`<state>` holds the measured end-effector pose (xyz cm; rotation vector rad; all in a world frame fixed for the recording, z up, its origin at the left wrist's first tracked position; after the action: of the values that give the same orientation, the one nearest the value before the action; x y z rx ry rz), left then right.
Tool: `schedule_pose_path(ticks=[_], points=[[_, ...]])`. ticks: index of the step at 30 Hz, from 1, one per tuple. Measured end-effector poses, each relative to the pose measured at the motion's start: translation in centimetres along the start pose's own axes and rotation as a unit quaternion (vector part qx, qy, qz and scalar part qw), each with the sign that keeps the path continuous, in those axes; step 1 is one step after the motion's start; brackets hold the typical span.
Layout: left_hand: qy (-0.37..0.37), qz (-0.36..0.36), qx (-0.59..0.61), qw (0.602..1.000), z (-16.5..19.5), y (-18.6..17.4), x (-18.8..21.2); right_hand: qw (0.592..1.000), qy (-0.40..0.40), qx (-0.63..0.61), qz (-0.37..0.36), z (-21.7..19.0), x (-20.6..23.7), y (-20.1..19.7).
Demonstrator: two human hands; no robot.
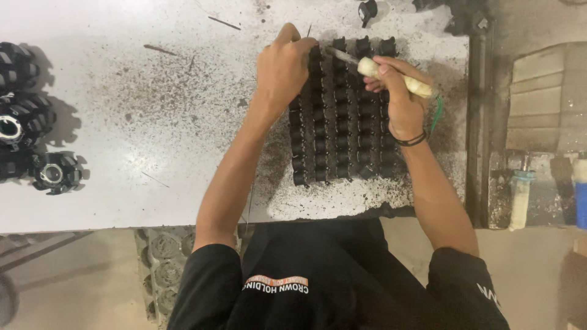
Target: The person arranges black rubber tread parts into a grid on a workbench, then uses a heated hand tool to trim and smooth the edges of the parts one at a time, with smoke rising as the hot tool contacts the rubber. The person works across the grid, holding each part steady while cutting away excess material.
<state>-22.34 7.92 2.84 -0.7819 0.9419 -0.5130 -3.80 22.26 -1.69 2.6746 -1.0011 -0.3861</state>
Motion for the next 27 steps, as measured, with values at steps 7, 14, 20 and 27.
schedule_pose_path(ticks=[7, 14, 20, 27], points=[[0.014, -0.011, 0.044, 0.999, -0.9, 1.7, 0.3, 1.0, 0.008, 0.013, -0.002, 0.1, 0.0, 0.2], [0.032, -0.017, 0.021, 0.999, -0.3, 2.2, -0.3, 1.0, 0.005, 0.027, -0.005, -0.1, -0.1, 0.3], [0.019, -0.039, -0.053, 0.998, 0.2, 3.3, -0.2, 1.0, 0.001, 0.011, 0.023, 0.2, 0.0, -0.3], [0.004, -0.025, -0.007, 1.0, -0.1, 2.7, 0.1, 0.999, -0.003, -0.016, 0.04, 0.2, 0.0, -0.7]])
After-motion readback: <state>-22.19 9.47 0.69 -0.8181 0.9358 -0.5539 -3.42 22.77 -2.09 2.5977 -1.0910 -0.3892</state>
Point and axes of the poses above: each hand's wrist, its own x-axis away from the middle knuckle, its own y-axis out of the palm, z = x × y, the point moved 10 cm from there along -x, towards the middle knuckle, and after that the axes turned 12 degrees about -x, right-handed, at the moved point
